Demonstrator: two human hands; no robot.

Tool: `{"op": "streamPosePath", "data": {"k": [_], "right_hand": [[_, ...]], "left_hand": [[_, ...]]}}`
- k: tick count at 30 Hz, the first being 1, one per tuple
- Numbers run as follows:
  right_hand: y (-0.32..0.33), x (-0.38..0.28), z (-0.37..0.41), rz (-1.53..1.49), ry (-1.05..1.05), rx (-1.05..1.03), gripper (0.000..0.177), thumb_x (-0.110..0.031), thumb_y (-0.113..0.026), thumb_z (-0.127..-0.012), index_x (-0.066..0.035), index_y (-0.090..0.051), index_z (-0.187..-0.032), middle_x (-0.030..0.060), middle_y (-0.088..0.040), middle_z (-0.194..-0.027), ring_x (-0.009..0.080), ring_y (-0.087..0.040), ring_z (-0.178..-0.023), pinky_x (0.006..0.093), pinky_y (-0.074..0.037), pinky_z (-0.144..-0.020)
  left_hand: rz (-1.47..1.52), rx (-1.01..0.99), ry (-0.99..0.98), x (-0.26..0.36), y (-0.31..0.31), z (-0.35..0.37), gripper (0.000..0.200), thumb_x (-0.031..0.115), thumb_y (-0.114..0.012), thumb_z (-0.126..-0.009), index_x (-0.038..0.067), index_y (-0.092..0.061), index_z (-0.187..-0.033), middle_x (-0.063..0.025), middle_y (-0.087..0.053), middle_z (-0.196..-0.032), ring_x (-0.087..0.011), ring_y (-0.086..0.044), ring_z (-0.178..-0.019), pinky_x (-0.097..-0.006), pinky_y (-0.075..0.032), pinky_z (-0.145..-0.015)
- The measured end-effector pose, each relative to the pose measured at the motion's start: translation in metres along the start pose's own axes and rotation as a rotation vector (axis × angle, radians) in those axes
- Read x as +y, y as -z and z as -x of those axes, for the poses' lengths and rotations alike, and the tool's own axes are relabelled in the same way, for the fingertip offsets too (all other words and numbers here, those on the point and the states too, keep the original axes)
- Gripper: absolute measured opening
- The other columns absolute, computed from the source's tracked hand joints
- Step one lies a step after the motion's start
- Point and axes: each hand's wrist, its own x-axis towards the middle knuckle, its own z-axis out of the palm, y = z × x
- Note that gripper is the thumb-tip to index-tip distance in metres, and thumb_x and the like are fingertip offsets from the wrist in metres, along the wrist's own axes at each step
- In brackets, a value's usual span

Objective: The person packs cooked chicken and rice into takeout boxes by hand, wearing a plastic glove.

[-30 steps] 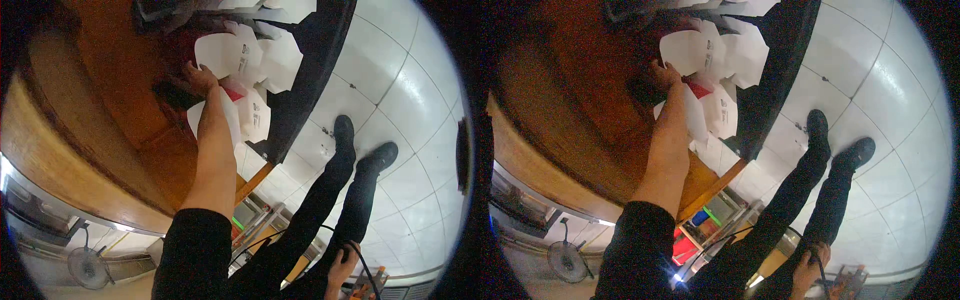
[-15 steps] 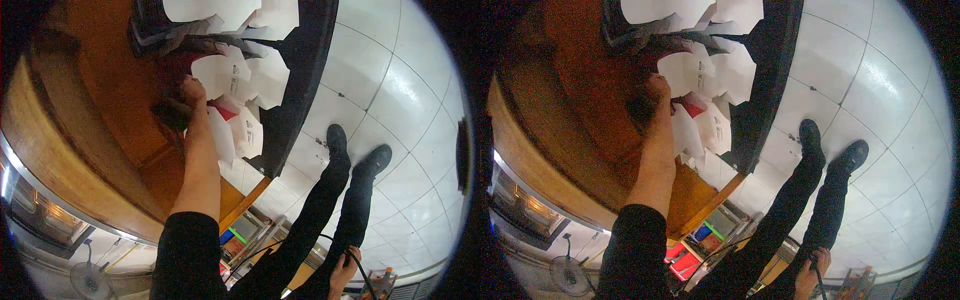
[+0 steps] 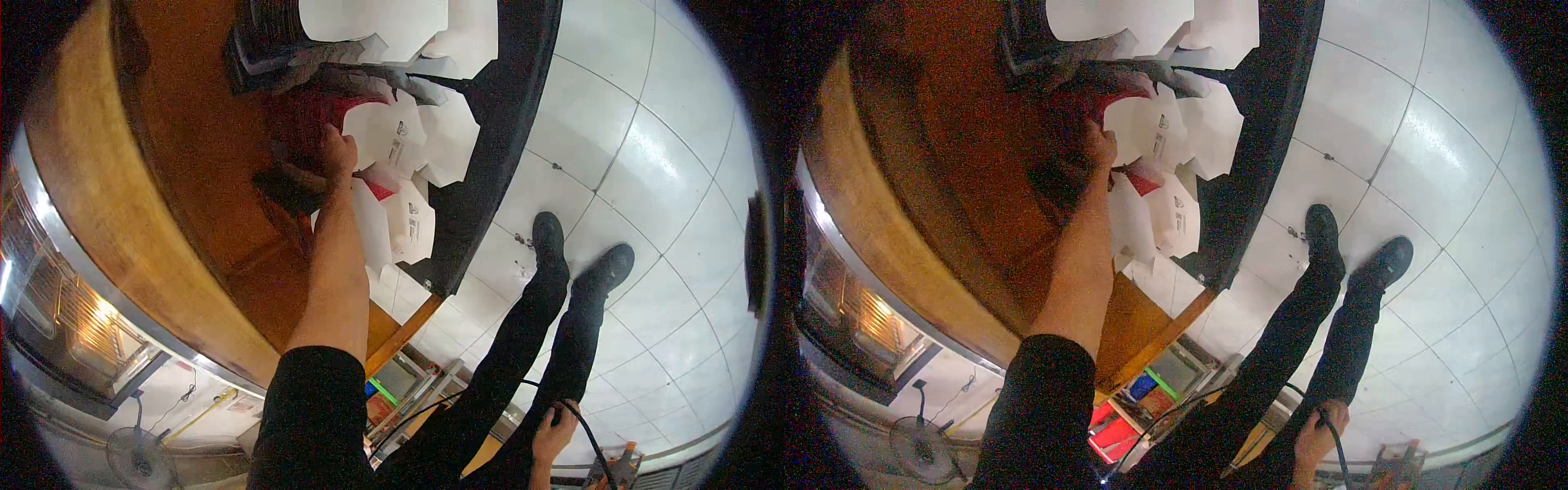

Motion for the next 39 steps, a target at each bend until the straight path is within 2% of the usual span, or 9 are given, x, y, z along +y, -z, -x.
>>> {"op": "streamPosePath", "data": {"k": [5,12,16,19,22,24,31,32,39], "right_hand": [[-0.010,-0.001,0.005,0.035,-0.055,-0.022,0.019,-0.006,-0.058,-0.081,0.002,-0.057,-0.098,0.0257,-0.056,-0.112,0.0464,-0.048,-0.115,0.0560,-0.038,-0.099],[-0.016,-0.010,0.007,0.079,0.022,0.117,0.025,-0.008,-0.059,-0.079,0.003,-0.058,-0.101,0.0265,-0.057,-0.113,0.0465,-0.050,-0.111,0.0543,-0.040,-0.097],[-0.001,-0.013,-0.002,-0.044,0.081,0.134,0.016,-0.007,-0.061,-0.078,-0.002,-0.062,-0.093,0.0201,-0.061,-0.095,0.0421,-0.057,-0.094,0.0483,-0.045,-0.085],[0.000,-0.012,0.002,-0.226,0.022,0.142,0.027,-0.012,-0.064,-0.083,0.000,-0.064,-0.107,0.0212,-0.064,-0.110,0.0395,-0.061,-0.103,0.0439,-0.048,-0.093],[0.064,-0.082,0.013,-0.866,0.000,0.044,0.066,-0.014,-0.073,-0.084,-0.003,-0.043,-0.143,0.0178,-0.049,-0.142,0.0332,-0.048,-0.131,0.0434,-0.046,-0.102],[0.159,-0.165,0.047,-1.142,0.137,0.049,0.106,-0.015,-0.081,-0.078,-0.011,-0.010,-0.157,0.0159,-0.023,-0.159,0.0359,-0.029,-0.145,0.0460,-0.042,-0.105],[0.337,-0.294,0.154,-1.140,0.703,0.501,0.085,-0.002,-0.068,-0.080,-0.008,-0.025,-0.152,0.0139,-0.036,-0.149,0.0284,-0.043,-0.134,0.0444,-0.043,-0.105],[0.349,-0.305,0.168,-1.136,0.740,0.494,0.085,-0.002,-0.068,-0.080,-0.008,-0.025,-0.152,0.0139,-0.036,-0.149,0.0284,-0.043,-0.134,0.0444,-0.043,-0.105],[0.397,-0.408,0.199,-1.287,0.766,0.201,0.068,-0.003,-0.064,-0.083,0.000,-0.036,-0.145,0.0146,-0.044,-0.144,0.0273,-0.053,-0.124,0.0374,-0.051,-0.098]], "left_hand": [[-0.139,0.198,0.016,-0.032,-0.047,-0.011,0.038,0.015,-0.052,-0.094,-0.003,-0.046,-0.127,-0.0315,-0.064,-0.109,-0.0452,-0.065,-0.099,-0.0531,-0.054,-0.084],[-0.068,0.245,-0.039,0.078,0.015,0.027,0.043,0.017,-0.062,-0.089,0.005,-0.048,-0.128,-0.0232,-0.060,-0.122,-0.0398,-0.062,-0.110,-0.0528,-0.051,-0.087],[0.298,0.132,0.174,0.161,0.042,0.104,0.039,0.015,-0.066,-0.085,0.003,-0.050,-0.118,-0.0190,-0.059,-0.119,-0.0388,-0.056,-0.114,-0.0488,-0.046,-0.093],[0.773,0.160,0.100,0.244,0.116,0.177,0.042,0.007,-0.065,-0.084,0.001,-0.051,-0.123,-0.0195,-0.058,-0.116,-0.0385,-0.057,-0.111,-0.0431,-0.046,-0.094],[1.201,-0.156,0.303,0.316,0.242,0.254,0.049,-0.008,-0.050,-0.081,0.002,-0.046,-0.129,-0.0185,-0.058,-0.117,-0.0333,-0.059,-0.116,-0.0417,-0.049,-0.097],[1.736,-0.735,0.554,0.339,0.361,0.284,0.054,-0.011,-0.047,-0.078,0.005,-0.045,-0.130,-0.0168,-0.058,-0.120,-0.0299,-0.061,-0.115,-0.0439,-0.056,-0.088],[1.902,-1.251,0.314,0.317,0.544,0.333,0.060,0.002,-0.063,-0.085,0.013,-0.039,-0.139,-0.0087,-0.058,-0.123,-0.0236,-0.064,-0.106,-0.0395,-0.055,-0.089],[1.924,-1.223,0.289,0.311,0.553,0.338,0.060,0.002,-0.063,-0.085,0.013,-0.039,-0.139,-0.0087,-0.058,-0.123,-0.0236,-0.064,-0.106,-0.0395,-0.055,-0.089],[1.065,0.693,-0.375,0.260,0.688,0.330,0.078,0.015,-0.079,-0.077,0.001,-0.039,-0.143,-0.0250,-0.043,-0.143,-0.0363,-0.049,-0.128,-0.0381,-0.041,-0.105]]}}
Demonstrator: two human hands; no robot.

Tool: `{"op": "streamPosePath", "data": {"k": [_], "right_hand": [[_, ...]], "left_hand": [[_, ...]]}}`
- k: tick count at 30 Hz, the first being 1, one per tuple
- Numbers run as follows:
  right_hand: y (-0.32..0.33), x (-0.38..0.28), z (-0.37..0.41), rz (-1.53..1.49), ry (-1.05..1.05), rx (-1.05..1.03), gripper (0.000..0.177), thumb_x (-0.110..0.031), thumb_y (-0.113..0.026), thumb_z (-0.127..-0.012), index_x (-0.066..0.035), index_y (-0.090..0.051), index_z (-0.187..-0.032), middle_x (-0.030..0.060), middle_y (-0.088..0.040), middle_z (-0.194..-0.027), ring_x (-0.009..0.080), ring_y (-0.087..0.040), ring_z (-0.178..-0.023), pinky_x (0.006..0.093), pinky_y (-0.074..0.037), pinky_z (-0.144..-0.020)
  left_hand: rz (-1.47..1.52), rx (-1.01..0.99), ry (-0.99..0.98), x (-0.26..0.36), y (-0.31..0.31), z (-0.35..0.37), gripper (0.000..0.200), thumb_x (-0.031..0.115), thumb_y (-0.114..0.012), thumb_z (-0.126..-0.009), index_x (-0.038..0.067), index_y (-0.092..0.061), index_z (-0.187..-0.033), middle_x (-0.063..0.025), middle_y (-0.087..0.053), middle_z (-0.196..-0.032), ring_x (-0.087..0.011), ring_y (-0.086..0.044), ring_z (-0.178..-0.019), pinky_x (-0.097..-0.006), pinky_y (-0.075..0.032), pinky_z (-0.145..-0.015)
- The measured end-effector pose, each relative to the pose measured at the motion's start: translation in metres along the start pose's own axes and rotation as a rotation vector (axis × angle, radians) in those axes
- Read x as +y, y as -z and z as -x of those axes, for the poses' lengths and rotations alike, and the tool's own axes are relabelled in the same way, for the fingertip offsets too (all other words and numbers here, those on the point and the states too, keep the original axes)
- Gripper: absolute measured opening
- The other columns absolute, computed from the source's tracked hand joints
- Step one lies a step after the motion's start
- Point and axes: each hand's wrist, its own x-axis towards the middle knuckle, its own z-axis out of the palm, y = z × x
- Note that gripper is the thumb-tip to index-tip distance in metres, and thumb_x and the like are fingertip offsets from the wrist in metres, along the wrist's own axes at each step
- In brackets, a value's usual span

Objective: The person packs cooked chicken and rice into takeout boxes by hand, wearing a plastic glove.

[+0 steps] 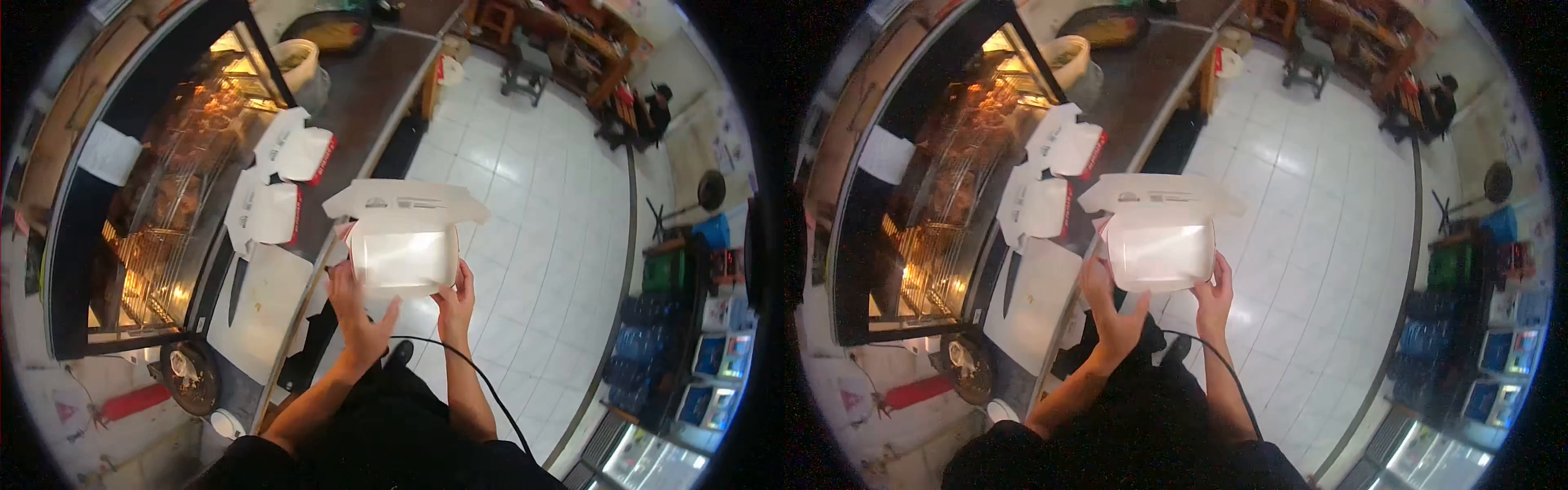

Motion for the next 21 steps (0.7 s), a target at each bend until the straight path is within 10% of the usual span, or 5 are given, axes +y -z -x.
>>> {"op": "streamPosePath", "data": {"k": [1,3,7,17,21], "right_hand": [[-0.013,-0.009,-0.009,0.085,0.021,-0.068,0.067,-0.005,-0.064,-0.084,0.000,-0.037,-0.145,0.0149,-0.044,-0.144,0.0269,-0.054,-0.124,0.0371,-0.051,-0.097],[-0.037,-0.022,-0.019,0.186,0.025,-0.162,0.065,-0.006,-0.064,-0.084,0.000,-0.039,-0.145,0.0152,-0.045,-0.144,0.0264,-0.054,-0.124,0.0368,-0.052,-0.096],[-0.086,-0.048,-0.049,0.206,-0.074,-0.411,0.061,-0.006,-0.065,-0.087,0.000,-0.043,-0.143,0.0136,-0.050,-0.139,0.0235,-0.055,-0.121,0.0356,-0.052,-0.094],[-0.115,-0.048,-0.098,0.490,-0.271,-0.695,0.076,-0.013,-0.080,-0.080,-0.006,-0.040,-0.144,0.0130,-0.055,-0.131,0.0237,-0.059,-0.112,0.0359,-0.052,-0.093],[-0.140,-0.042,-0.128,0.418,-0.274,-0.677,0.075,-0.011,-0.079,-0.081,-0.005,-0.039,-0.144,0.0127,-0.056,-0.129,0.0217,-0.060,-0.111,0.0339,-0.052,-0.091]], "left_hand": [[-0.007,0.034,0.003,0.000,0.007,-0.017,0.078,0.015,-0.079,-0.077,0.001,-0.039,-0.143,-0.0250,-0.043,-0.143,-0.0363,-0.049,-0.128,-0.0381,-0.041,-0.105],[0.111,-0.737,0.020,0.002,0.027,-0.048,0.056,0.013,-0.071,-0.085,0.005,-0.050,-0.136,-0.0187,-0.059,-0.129,-0.0336,-0.059,-0.116,-0.0362,-0.047,-0.097],[0.237,-1.075,0.179,-0.036,0.026,-0.104,0.032,0.018,-0.068,-0.088,0.004,-0.065,-0.117,-0.0182,-0.069,-0.099,-0.0339,-0.065,-0.088,-0.0354,-0.051,-0.081],[1.099,-1.012,0.617,-0.097,0.004,-0.132,0.025,0.013,-0.063,-0.095,-0.004,-0.066,-0.113,-0.0059,-0.070,-0.097,-0.0087,-0.062,-0.088,-0.0261,-0.052,-0.079],[0.888,-0.802,0.456,-0.104,-0.015,-0.149,0.030,0.016,-0.064,-0.095,-0.006,-0.065,-0.115,-0.0094,-0.071,-0.098,-0.0114,-0.062,-0.091,-0.0276,-0.051,-0.083]]}}
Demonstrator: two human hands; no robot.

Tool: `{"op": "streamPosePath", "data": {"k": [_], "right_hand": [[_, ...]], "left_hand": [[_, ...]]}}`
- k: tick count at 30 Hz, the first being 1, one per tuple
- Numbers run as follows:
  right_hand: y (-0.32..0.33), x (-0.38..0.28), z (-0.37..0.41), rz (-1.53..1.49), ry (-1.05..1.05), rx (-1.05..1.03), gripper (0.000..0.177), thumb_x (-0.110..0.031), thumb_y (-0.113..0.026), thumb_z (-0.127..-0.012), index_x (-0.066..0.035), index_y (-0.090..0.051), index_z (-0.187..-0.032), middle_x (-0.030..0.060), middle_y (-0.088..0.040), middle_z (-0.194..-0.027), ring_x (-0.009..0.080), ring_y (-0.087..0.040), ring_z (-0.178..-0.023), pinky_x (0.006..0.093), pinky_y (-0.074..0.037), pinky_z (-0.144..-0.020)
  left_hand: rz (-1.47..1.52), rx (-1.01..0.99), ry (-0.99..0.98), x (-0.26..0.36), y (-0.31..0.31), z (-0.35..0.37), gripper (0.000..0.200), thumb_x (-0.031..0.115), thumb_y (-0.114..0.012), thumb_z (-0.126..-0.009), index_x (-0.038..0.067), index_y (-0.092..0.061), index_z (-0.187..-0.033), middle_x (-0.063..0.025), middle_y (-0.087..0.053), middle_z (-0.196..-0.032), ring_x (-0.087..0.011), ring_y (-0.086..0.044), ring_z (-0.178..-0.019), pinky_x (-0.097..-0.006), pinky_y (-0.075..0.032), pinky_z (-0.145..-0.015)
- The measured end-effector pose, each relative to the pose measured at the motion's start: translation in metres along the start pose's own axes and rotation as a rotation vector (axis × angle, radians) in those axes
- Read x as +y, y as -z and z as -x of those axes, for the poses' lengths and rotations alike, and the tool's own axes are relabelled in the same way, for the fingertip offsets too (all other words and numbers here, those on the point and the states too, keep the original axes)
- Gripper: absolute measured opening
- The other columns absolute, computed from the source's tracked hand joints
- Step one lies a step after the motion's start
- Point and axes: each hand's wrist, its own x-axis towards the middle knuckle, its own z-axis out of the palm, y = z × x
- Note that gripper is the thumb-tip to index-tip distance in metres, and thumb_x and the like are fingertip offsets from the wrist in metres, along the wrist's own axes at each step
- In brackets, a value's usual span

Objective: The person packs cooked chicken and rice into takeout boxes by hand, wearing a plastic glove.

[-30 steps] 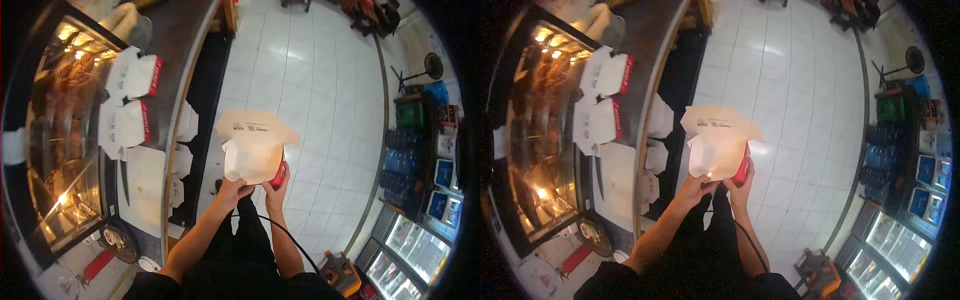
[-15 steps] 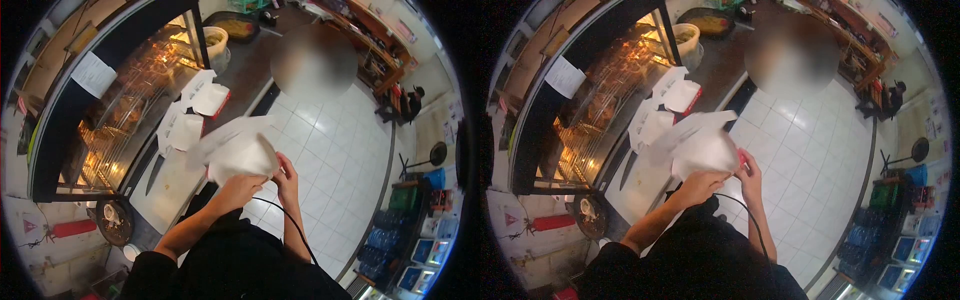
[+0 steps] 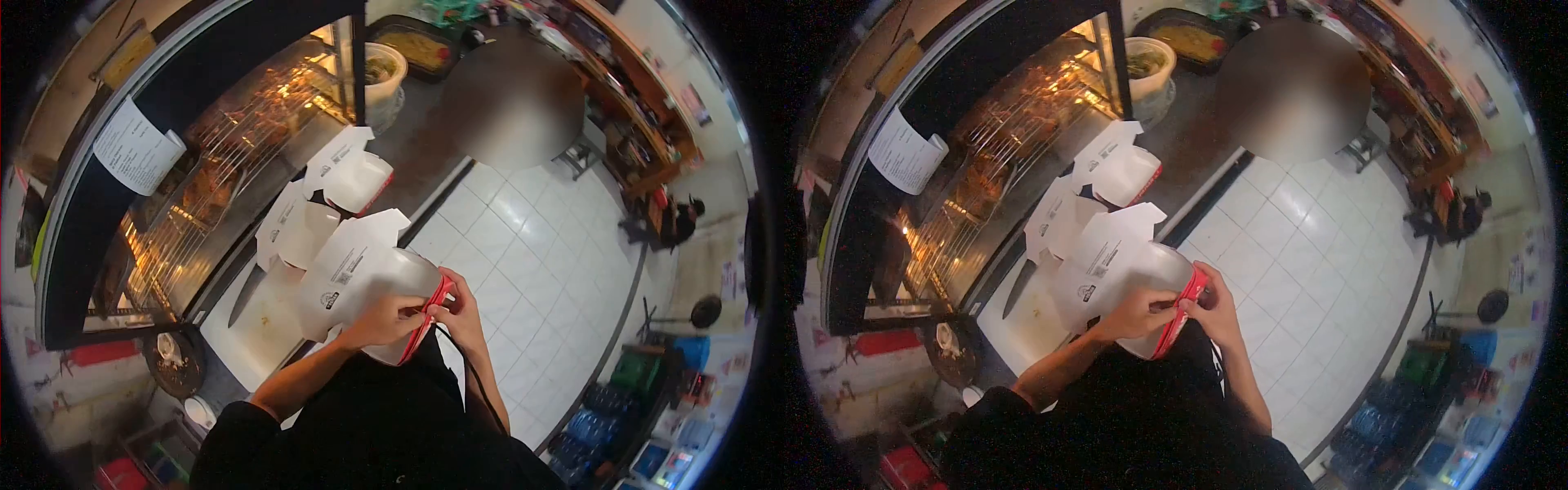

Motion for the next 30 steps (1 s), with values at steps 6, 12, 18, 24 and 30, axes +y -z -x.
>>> {"op": "streamPosePath", "data": {"k": [6,12,18,24,30], "right_hand": [[0.028,-0.020,-0.070,0.177,0.066,-0.116,0.073,-0.012,-0.080,-0.080,-0.005,-0.042,-0.142,0.0088,-0.057,-0.129,0.0202,-0.057,-0.114,0.0348,-0.053,-0.090],[0.059,-0.044,-0.115,0.221,0.118,-0.222,0.067,-0.014,-0.080,-0.078,-0.005,-0.048,-0.137,0.0064,-0.048,-0.138,0.0207,-0.050,-0.125,0.0386,-0.045,-0.104],[0.098,-0.049,-0.182,0.286,0.049,-0.019,0.062,-0.012,-0.071,-0.081,-0.006,-0.046,-0.138,0.0115,-0.065,-0.111,0.0194,-0.063,-0.100,0.0329,-0.052,-0.089],[0.197,-0.032,-0.220,0.107,0.092,0.273,0.047,-0.007,-0.065,-0.083,-0.008,-0.050,-0.128,0.0094,-0.062,-0.102,0.0182,-0.065,-0.072,0.0328,-0.057,-0.060],[0.349,-0.053,-0.175,-0.044,0.126,0.699,0.048,-0.025,-0.068,-0.088,-0.015,-0.042,-0.127,0.0076,-0.058,-0.106,0.0210,-0.058,-0.088,0.0366,-0.054,-0.069]], "left_hand": [[-0.053,0.112,0.097,0.013,0.021,-0.039,0.033,0.021,-0.062,-0.097,-0.002,-0.065,-0.120,-0.0116,-0.071,-0.106,-0.0149,-0.064,-0.098,-0.0314,-0.050,-0.089],[-0.273,0.246,0.075,0.029,0.014,-0.089,0.030,0.015,-0.061,-0.094,-0.001,-0.066,-0.119,-0.0161,-0.072,-0.101,-0.0177,-0.068,-0.092,-0.0327,-0.054,-0.084],[-0.303,0.674,-0.095,0.000,0.013,-0.169,0.015,0.011,-0.061,-0.093,-0.003,-0.064,-0.089,-0.0144,-0.064,-0.071,-0.0178,-0.062,-0.066,-0.0322,-0.048,-0.062],[-0.249,0.868,-0.256,0.029,0.047,-0.230,0.018,0.012,-0.061,-0.094,-0.004,-0.059,-0.086,-0.0146,-0.062,-0.075,-0.0170,-0.058,-0.068,-0.0323,-0.047,-0.064],[-0.530,0.780,-0.116,0.009,0.086,-0.331,0.018,0.014,-0.067,-0.086,-0.001,-0.057,-0.090,-0.0207,-0.065,-0.079,-0.0366,-0.067,-0.079,-0.0447,-0.049,-0.064]]}}
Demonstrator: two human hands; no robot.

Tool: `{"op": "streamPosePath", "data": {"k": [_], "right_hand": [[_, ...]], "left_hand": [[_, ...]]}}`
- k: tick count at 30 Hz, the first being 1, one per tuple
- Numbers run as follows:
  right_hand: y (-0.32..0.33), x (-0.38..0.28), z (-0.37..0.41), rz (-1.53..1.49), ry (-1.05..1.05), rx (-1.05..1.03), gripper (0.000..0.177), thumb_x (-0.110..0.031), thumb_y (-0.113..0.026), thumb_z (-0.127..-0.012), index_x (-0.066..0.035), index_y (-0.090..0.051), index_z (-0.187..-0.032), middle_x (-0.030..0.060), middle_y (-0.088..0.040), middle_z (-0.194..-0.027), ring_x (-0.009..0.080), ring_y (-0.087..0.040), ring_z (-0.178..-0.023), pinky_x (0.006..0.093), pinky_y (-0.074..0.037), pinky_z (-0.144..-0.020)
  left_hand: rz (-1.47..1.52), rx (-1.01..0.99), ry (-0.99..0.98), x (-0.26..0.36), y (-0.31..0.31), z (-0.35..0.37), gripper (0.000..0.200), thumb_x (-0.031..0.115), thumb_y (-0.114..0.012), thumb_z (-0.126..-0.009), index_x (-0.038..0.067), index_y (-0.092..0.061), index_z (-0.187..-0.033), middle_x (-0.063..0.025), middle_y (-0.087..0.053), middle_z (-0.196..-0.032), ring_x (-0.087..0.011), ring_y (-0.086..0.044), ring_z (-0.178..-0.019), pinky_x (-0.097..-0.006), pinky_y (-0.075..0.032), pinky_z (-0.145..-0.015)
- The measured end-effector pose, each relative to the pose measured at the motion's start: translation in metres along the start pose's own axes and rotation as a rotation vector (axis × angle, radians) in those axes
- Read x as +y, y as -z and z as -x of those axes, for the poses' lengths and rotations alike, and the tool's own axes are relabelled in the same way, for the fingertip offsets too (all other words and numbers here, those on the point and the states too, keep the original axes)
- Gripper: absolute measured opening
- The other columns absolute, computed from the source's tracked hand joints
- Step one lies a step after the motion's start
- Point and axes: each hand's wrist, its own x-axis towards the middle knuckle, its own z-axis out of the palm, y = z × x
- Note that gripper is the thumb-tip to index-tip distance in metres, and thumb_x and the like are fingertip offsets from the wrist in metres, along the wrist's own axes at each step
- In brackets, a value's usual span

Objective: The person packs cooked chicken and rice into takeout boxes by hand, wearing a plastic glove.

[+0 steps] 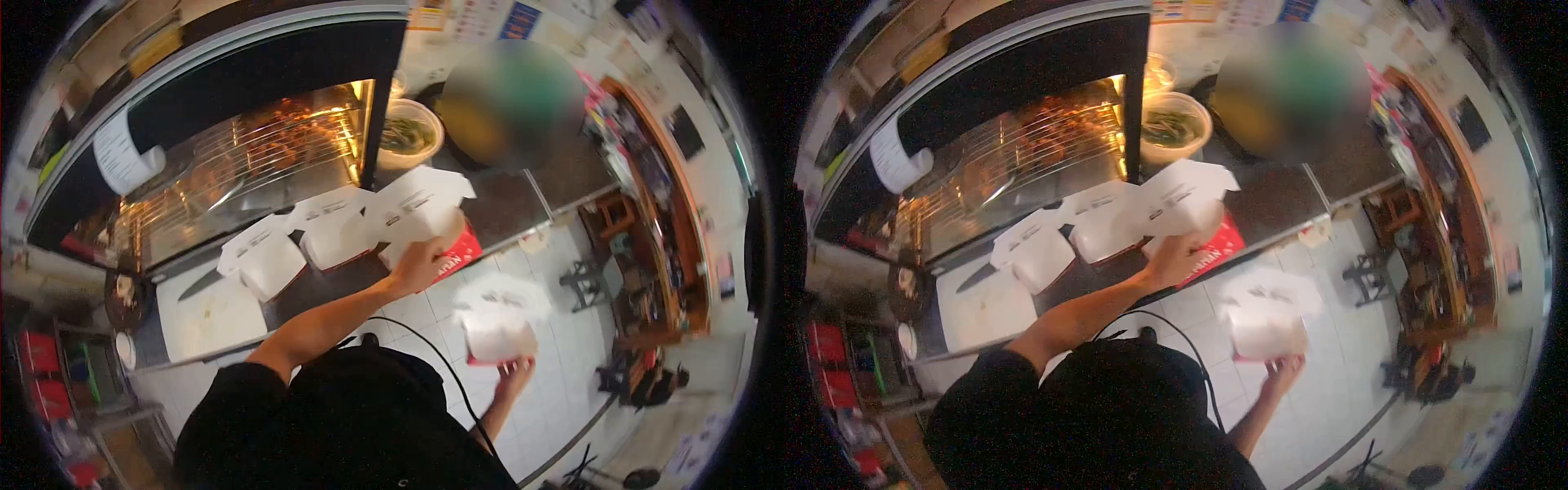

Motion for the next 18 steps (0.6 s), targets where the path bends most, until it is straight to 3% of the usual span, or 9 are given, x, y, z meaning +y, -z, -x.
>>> {"op": "streamPosePath", "data": {"k": [1,5,7,11,13,16,18], "right_hand": [[0.028,-0.001,-0.005,0.001,-0.020,0.040,0.048,-0.025,-0.068,-0.088,-0.015,-0.042,-0.128,0.0076,-0.056,-0.109,0.0219,-0.055,-0.093,0.0390,-0.053,-0.073],[0.106,-0.028,-0.008,0.028,0.033,0.180,0.058,-0.032,-0.064,-0.088,-0.012,-0.042,-0.138,0.0082,-0.053,-0.115,0.0238,-0.053,-0.099,0.0431,-0.049,-0.087],[0.108,-0.043,0.003,0.004,0.055,0.152,0.058,-0.031,-0.063,-0.088,-0.010,-0.041,-0.138,0.0093,-0.052,-0.119,0.0247,-0.052,-0.104,0.0445,-0.049,-0.088],[0.133,-0.031,-0.007,-0.023,-0.003,0.178,0.058,-0.029,-0.059,-0.088,-0.009,-0.041,-0.139,0.0110,-0.050,-0.129,0.0272,-0.049,-0.116,0.0471,-0.047,-0.092],[0.136,-0.017,-0.013,-0.015,-0.078,0.162,0.060,-0.029,-0.059,-0.087,-0.011,-0.041,-0.141,0.0111,-0.049,-0.131,0.0285,-0.048,-0.120,0.0482,-0.046,-0.093],[0.084,-0.034,0.003,-0.054,-0.107,0.066,0.060,-0.029,-0.059,-0.086,-0.012,-0.041,-0.141,0.0110,-0.048,-0.131,0.0288,-0.048,-0.119,0.0485,-0.046,-0.095],[0.070,-0.033,-0.003,-0.040,-0.116,0.050,0.059,-0.029,-0.058,-0.086,-0.012,-0.041,-0.140,0.0110,-0.047,-0.131,0.0287,-0.048,-0.118,0.0480,-0.045,-0.095]], "left_hand": [[-0.092,0.065,-0.134,-0.014,-0.013,-0.010,0.016,0.013,-0.065,-0.084,0.000,-0.057,-0.089,-0.0221,-0.065,-0.078,-0.0373,-0.067,-0.079,-0.0465,-0.050,-0.065],[-0.302,0.050,-0.066,-0.076,-0.068,-0.053,0.013,0.012,-0.064,-0.083,0.003,-0.058,-0.089,-0.0203,-0.066,-0.083,-0.0384,-0.066,-0.080,-0.0482,-0.051,-0.067],[-0.417,0.124,-0.154,-0.128,-0.091,-0.073,0.014,0.017,-0.063,-0.086,0.006,-0.057,-0.091,-0.0158,-0.065,-0.085,-0.0371,-0.065,-0.086,-0.0478,-0.051,-0.073],[-0.474,0.195,-0.015,-0.145,-0.091,-0.088,0.015,0.019,-0.063,-0.086,0.007,-0.057,-0.095,-0.0138,-0.065,-0.094,-0.0344,-0.065,-0.093,-0.0465,-0.053,-0.075],[-0.500,0.261,-0.144,-0.133,-0.085,-0.089,0.015,0.018,-0.060,-0.088,0.008,-0.058,-0.098,-0.0111,-0.063,-0.098,-0.0298,-0.065,-0.097,-0.0418,-0.055,-0.073],[-0.626,0.230,-0.226,-0.123,-0.080,-0.092,0.015,0.019,-0.059,-0.089,0.008,-0.058,-0.100,-0.0084,-0.062,-0.098,-0.0252,-0.066,-0.097,-0.0364,-0.057,-0.071],[-0.730,0.217,-0.318,-0.141,-0.092,-0.096,0.015,0.019,-0.059,-0.090,0.008,-0.058,-0.100,-0.0076,-0.062,-0.098,-0.0238,-0.066,-0.096,-0.0353,-0.057,-0.070]]}}
